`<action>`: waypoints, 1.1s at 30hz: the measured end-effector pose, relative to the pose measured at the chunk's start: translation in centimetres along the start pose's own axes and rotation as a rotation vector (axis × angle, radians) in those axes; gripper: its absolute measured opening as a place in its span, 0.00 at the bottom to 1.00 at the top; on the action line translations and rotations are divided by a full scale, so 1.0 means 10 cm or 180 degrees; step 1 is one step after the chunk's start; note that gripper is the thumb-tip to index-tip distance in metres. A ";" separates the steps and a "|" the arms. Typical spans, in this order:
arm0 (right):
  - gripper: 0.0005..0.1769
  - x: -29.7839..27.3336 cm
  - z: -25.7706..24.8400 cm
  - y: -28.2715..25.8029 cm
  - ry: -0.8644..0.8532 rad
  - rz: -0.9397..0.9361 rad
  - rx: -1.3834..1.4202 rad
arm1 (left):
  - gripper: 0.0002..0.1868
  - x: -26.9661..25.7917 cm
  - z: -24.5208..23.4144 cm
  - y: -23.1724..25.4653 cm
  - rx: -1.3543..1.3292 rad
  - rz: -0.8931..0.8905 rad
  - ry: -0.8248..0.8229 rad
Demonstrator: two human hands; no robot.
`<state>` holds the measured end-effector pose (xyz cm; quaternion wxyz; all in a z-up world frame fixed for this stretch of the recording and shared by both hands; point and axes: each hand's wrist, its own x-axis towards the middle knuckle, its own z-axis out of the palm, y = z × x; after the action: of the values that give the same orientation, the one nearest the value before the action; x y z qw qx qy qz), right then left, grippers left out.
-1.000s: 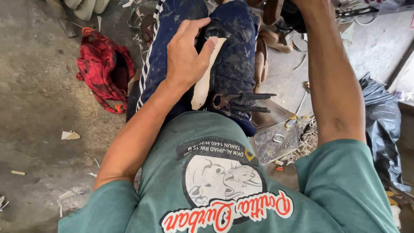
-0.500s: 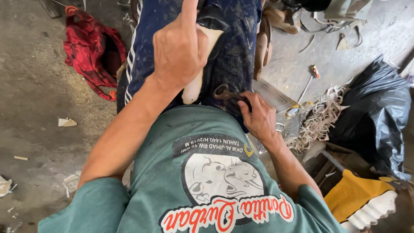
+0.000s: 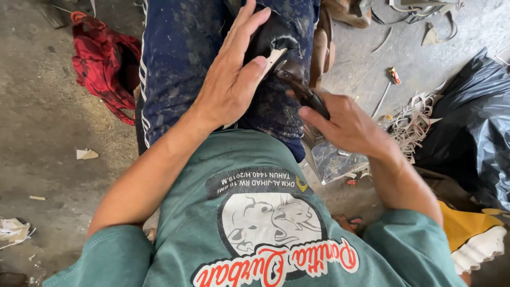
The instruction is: The person is repairing a black sandal by using a hammer and a curved metal tool to shape and secure the sole. They repeatedly strike the tool against the shoe's edge while holding it on their lap.
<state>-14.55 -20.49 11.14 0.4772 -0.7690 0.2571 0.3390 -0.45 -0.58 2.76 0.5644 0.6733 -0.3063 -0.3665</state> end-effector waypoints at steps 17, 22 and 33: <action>0.28 0.14 -0.69 -0.21 -0.0426 -0.0666 -0.2580 | 0.27 -0.04 0.19 -0.06 0.0830 0.0038 0.0189; 0.31 -0.04 -0.49 0.26 -0.1485 -0.1101 0.0733 | 0.28 -0.04 0.13 -0.10 0.0494 -0.0029 0.0190; 0.21 -0.24 0.50 0.34 -0.1157 -0.0520 0.3788 | 0.25 -0.06 0.11 -0.45 0.0193 0.0616 0.0238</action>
<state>-19.88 -17.16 9.50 0.8840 -0.3188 0.2569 0.2255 -1.73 0.10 -1.70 0.5875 0.6705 -0.3596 -0.2754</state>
